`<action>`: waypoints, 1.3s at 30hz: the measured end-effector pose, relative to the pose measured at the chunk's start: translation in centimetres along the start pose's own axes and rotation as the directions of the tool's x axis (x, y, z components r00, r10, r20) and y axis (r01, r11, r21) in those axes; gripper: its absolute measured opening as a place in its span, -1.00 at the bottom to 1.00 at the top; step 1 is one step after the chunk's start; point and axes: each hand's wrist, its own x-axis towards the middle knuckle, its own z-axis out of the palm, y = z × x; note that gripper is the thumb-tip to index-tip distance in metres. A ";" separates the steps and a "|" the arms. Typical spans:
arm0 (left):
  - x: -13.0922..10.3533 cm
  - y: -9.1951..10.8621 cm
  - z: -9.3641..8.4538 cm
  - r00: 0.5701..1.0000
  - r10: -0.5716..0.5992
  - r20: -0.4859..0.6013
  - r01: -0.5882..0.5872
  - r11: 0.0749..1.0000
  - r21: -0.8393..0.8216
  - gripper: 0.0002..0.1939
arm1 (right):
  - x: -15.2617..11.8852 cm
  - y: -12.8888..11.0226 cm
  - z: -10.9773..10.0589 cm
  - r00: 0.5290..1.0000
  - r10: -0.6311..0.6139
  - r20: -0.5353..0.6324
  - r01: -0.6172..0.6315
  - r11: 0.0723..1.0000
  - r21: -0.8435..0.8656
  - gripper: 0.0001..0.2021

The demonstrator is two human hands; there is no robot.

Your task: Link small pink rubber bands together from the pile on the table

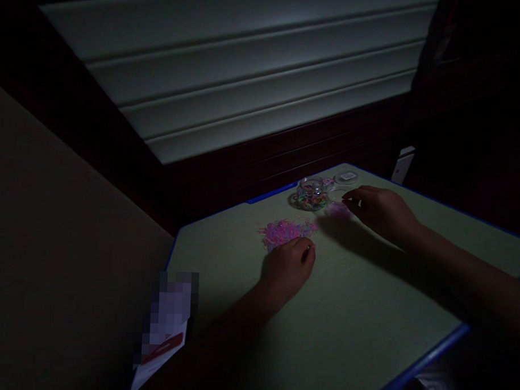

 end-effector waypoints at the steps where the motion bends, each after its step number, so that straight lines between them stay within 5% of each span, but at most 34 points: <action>1: 0.0 0.0 0.0 1.000 -0.001 -0.001 0.001 1.000 0.000 -0.81 | 0.0 -0.3 0.1 0.999 -0.032 0.011 0.032 0.999 0.025 -0.76; 9: 0.0 -0.2 0.1 1.000 -0.003 -0.003 0.003 1.000 -0.003 -0.80 | -0.5 -1.4 1.9 0.982 -0.139 0.125 0.120 0.982 0.149 -0.78; 17: 0.0 -0.2 0.0 1.000 -0.002 -0.003 0.002 1.000 0.022 -0.82 | -0.7 -2.5 3.2 0.970 -0.128 0.209 0.112 0.990 0.088 -0.74; 27: 0.1 0.1 -0.1 1.000 0.005 0.014 -0.005 1.000 0.027 -0.82 | -0.6 -3.3 4.3 0.962 -0.123 0.242 0.136 0.990 -0.037 -0.67; 39: 0.1 0.0 0.0 1.000 -0.010 0.012 0.010 1.000 0.028 -0.82 | -0.4 -2.9 5.0 0.954 -0.177 0.243 0.181 0.983 0.004 -0.70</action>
